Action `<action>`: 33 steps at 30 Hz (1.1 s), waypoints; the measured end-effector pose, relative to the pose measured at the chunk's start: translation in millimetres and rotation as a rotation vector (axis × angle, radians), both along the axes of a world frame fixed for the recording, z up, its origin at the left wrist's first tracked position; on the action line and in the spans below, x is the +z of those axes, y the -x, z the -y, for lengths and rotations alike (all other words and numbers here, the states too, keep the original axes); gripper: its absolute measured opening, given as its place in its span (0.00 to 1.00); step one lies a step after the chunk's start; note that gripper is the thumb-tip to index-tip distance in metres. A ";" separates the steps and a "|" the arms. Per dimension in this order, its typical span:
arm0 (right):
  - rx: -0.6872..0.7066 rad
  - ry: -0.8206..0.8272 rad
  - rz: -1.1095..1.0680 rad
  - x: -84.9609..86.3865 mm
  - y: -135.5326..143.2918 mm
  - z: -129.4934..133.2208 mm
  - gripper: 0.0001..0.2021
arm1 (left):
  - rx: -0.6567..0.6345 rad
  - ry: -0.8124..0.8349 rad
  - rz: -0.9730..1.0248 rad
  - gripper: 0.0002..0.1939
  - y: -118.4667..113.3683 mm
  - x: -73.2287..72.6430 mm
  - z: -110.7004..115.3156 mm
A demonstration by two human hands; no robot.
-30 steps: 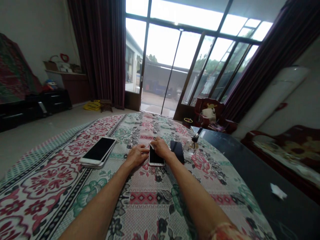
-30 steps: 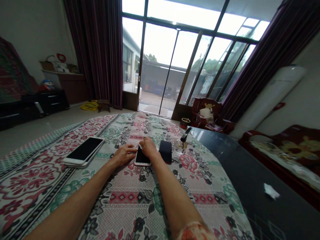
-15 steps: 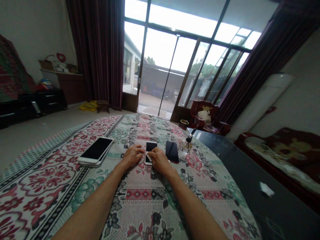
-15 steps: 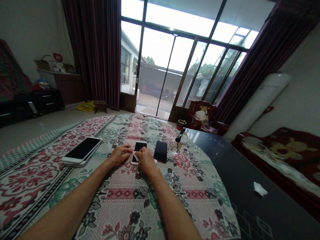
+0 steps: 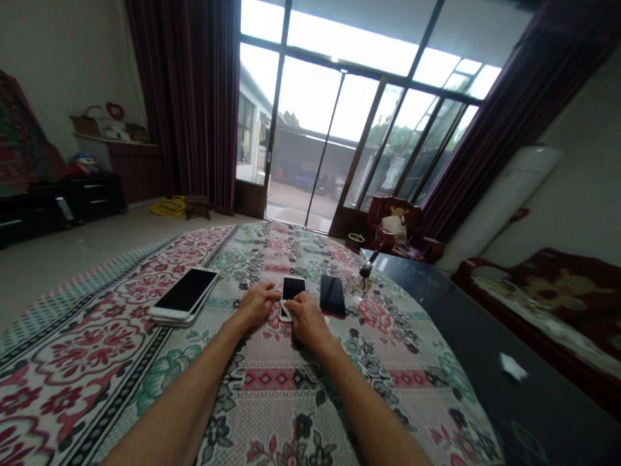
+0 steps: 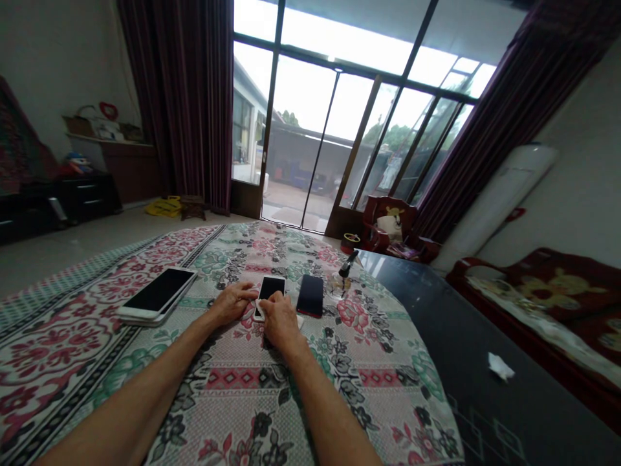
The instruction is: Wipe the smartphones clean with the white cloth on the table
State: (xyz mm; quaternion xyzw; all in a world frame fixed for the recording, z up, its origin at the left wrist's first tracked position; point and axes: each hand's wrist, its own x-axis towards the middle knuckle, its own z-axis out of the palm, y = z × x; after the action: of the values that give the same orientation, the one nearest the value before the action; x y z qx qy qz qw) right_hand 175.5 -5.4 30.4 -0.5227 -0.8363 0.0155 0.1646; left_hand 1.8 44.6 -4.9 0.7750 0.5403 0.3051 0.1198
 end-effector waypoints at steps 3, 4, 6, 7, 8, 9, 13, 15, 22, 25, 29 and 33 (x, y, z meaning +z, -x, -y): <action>0.002 -0.006 0.015 -1.0 2.3 3.4 0.12 | -0.023 -0.007 -0.047 0.17 1.2 -1.3 -2.8; 0.001 -0.010 0.018 -1.4 2.5 4.3 0.12 | -0.029 -0.015 -0.065 0.17 1.4 -2.1 -3.7; 0.005 -0.012 0.018 -1.7 2.3 4.9 0.12 | -0.026 -0.031 -0.090 0.18 1.6 -3.7 -5.1; 0.006 -0.007 0.017 -1.5 2.0 4.5 0.12 | -0.023 -0.039 -0.097 0.18 1.6 -4.4 -5.5; 0.004 0.000 0.014 -1.0 1.7 3.3 0.13 | -0.020 -0.044 -0.099 0.19 1.7 -4.9 -5.7; -0.003 0.009 0.013 -0.2 1.5 1.3 0.13 | -0.019 -0.046 -0.100 0.19 1.7 -4.9 -5.8; -0.054 0.019 0.049 4.1 3.7 -13.5 0.14 | -0.053 -0.029 -0.140 0.21 2.1 -1.6 -5.3; -0.061 0.023 0.090 6.3 5.3 -22.3 0.13 | -0.069 -0.016 -0.153 0.21 2.3 0.8 -4.9; 0.032 0.037 0.133 10.5 2.8 -20.3 0.14 | -0.063 0.010 -0.091 0.21 1.9 1.4 -4.9; 0.099 0.020 0.146 10.7 2.1 -2.0 0.13 | -0.070 0.000 -0.102 0.22 1.7 0.8 -5.1; 0.153 0.043 0.128 12.1 2.7 13.6 0.11 | -0.060 -0.007 -0.108 0.23 2.0 0.6 -5.3; 0.138 0.072 0.077 12.3 -0.4 -3.0 0.13 | -0.068 0.000 -0.108 0.22 2.5 0.4 -5.3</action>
State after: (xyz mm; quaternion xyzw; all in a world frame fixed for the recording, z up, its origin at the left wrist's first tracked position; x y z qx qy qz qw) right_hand 175.9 -2.4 42.7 -0.4695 -0.8751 0.0366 0.1119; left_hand -0.8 49.9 -4.5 0.8083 0.5191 0.2587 0.1008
